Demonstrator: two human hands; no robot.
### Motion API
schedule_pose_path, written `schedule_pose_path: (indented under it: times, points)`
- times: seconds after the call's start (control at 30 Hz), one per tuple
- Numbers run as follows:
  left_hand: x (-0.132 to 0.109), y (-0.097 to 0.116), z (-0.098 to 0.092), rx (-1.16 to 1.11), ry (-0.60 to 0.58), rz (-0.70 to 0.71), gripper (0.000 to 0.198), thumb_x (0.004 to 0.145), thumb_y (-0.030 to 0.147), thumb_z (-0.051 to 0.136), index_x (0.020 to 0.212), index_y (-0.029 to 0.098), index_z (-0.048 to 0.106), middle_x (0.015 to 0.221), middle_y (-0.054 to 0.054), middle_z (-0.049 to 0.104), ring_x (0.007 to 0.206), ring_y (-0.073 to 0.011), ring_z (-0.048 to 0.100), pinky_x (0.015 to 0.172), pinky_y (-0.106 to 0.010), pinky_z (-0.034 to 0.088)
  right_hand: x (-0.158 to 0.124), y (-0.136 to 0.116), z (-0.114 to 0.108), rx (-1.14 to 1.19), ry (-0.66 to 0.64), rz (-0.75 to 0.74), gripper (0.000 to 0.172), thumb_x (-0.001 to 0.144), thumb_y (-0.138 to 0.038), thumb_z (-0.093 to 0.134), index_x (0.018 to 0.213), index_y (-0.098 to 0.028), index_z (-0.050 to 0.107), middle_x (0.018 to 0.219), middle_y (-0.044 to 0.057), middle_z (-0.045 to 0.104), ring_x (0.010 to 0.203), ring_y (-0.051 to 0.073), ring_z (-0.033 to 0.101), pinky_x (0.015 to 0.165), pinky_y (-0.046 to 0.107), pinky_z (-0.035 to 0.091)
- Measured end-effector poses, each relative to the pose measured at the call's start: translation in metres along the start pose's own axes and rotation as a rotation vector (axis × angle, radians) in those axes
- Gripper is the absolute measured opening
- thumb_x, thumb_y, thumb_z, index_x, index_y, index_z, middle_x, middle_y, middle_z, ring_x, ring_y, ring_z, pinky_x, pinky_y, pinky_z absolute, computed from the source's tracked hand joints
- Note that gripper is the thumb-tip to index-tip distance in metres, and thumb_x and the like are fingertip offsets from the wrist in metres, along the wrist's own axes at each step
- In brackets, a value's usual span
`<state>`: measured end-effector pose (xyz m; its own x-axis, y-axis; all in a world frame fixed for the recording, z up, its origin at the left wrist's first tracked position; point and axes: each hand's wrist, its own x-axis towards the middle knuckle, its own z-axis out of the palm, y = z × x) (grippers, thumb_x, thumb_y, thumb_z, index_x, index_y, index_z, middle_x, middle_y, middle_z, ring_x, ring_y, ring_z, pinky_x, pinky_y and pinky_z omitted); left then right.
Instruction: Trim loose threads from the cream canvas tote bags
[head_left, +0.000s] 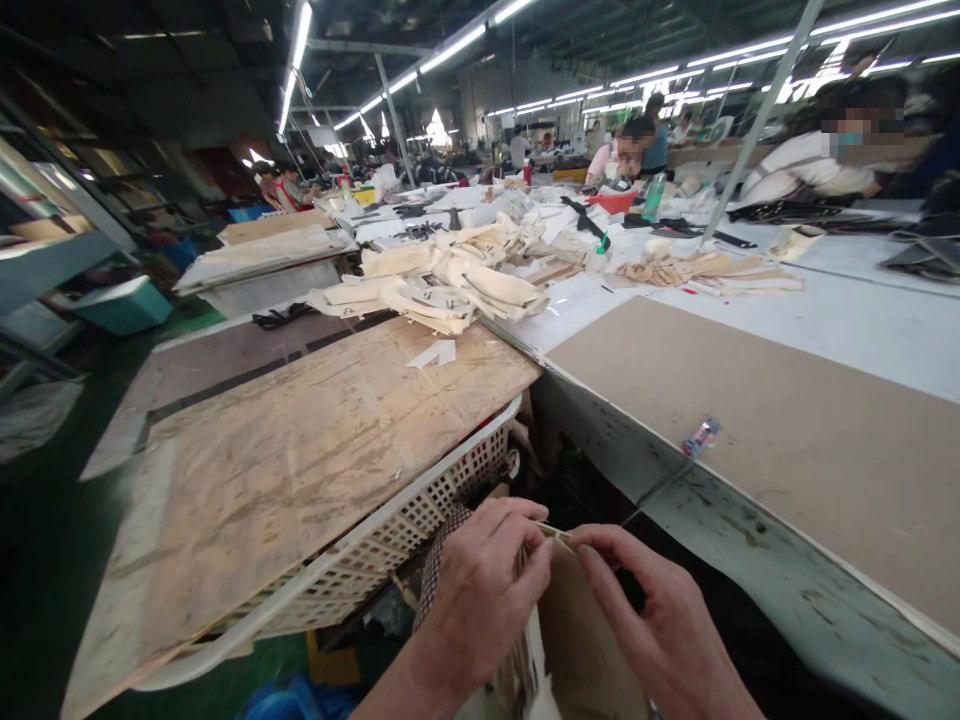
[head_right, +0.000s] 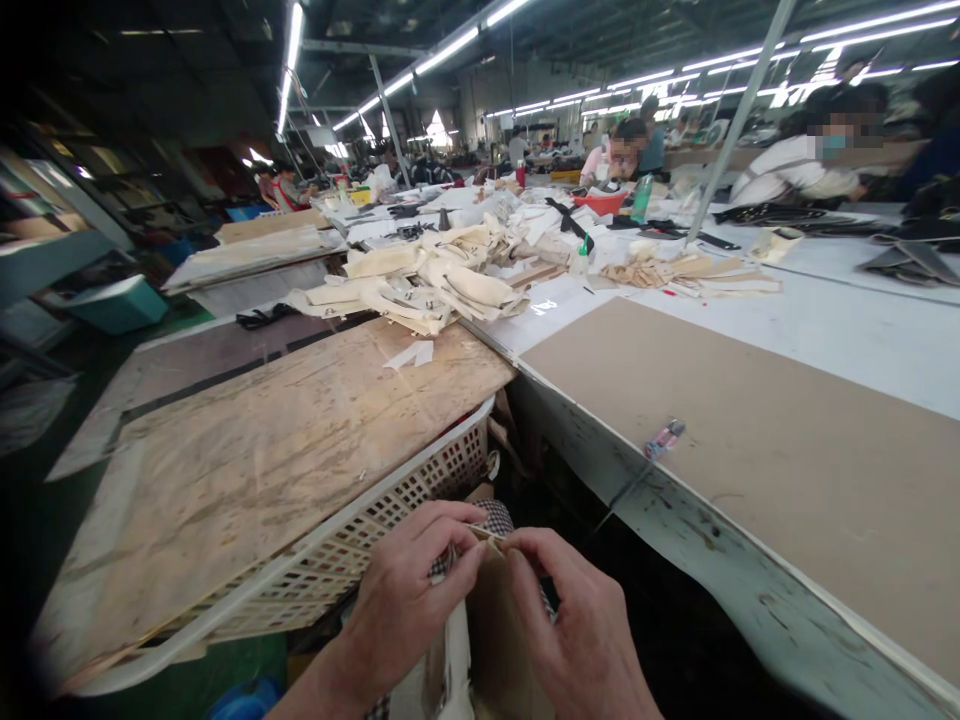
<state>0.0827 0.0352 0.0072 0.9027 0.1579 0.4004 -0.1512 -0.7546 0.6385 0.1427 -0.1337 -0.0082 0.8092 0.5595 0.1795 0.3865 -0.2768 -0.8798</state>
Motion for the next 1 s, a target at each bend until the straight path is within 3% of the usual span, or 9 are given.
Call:
schedule_pose_path:
  times: [0.27,0.47,0.63,0.8,1.0]
  points:
    - [-0.001,-0.001,-0.001,-0.048,-0.028,0.042,0.014,0.086,0.008,0.058,0.078,0.019,0.061,0.103,-0.002,0.070,0.098,-0.0161,0.065,0.090,-0.032,0.049,0.003,0.009,-0.010,-0.225,-0.060,-0.225,0.009,0.092,-0.021,0.057,0.100,-0.025,0.057,0.102,0.002,0.066,0.089,0.017,0.065,0.076,0.027,0.051]
    - [0.000,-0.005,-0.005,-0.072,-0.103,0.013,0.014,0.088,0.010,0.057,0.078,0.019,0.062,0.110,-0.004,0.069,0.103,-0.0173,0.063,0.093,-0.033,0.048,0.001,0.001,-0.018,0.035,-0.153,-0.050,0.012,0.096,-0.024,0.051,0.105,-0.027,0.059,0.109,-0.001,0.063,0.099,0.012,0.060,0.087,0.021,0.046]
    - [0.004,-0.008,-0.010,-0.169,-0.284,0.053,0.013,0.089,0.012,0.059,0.082,0.020,0.066,0.126,-0.004,0.062,0.117,-0.0194,0.056,0.103,-0.035,0.044,0.005,0.007,-0.022,0.133,-0.151,0.083,0.024,0.099,-0.022,0.042,0.104,-0.027,0.065,0.107,-0.003,0.066,0.099,0.011,0.062,0.088,0.019,0.045]
    - [0.006,-0.007,-0.020,-0.208,-0.460,0.115,0.012,0.086,0.010,0.063,0.082,0.021,0.067,0.134,0.000,0.058,0.138,-0.0229,0.033,0.118,-0.041,0.027,0.013,0.012,-0.025,0.070,-0.142,0.083,0.024,0.097,-0.018,0.045,0.103,-0.026,0.067,0.107,-0.002,0.067,0.098,0.013,0.063,0.086,0.023,0.047]
    - [0.005,-0.013,-0.031,-0.333,-0.608,0.027,0.009,0.090,0.016,0.059,0.085,0.020,0.063,0.144,0.000,0.048,0.145,-0.0240,0.020,0.121,-0.045,0.019,0.015,0.009,-0.027,-0.005,-0.132,0.057,0.024,0.096,-0.017,0.046,0.103,-0.026,0.068,0.106,-0.003,0.069,0.096,0.012,0.064,0.086,0.022,0.047]
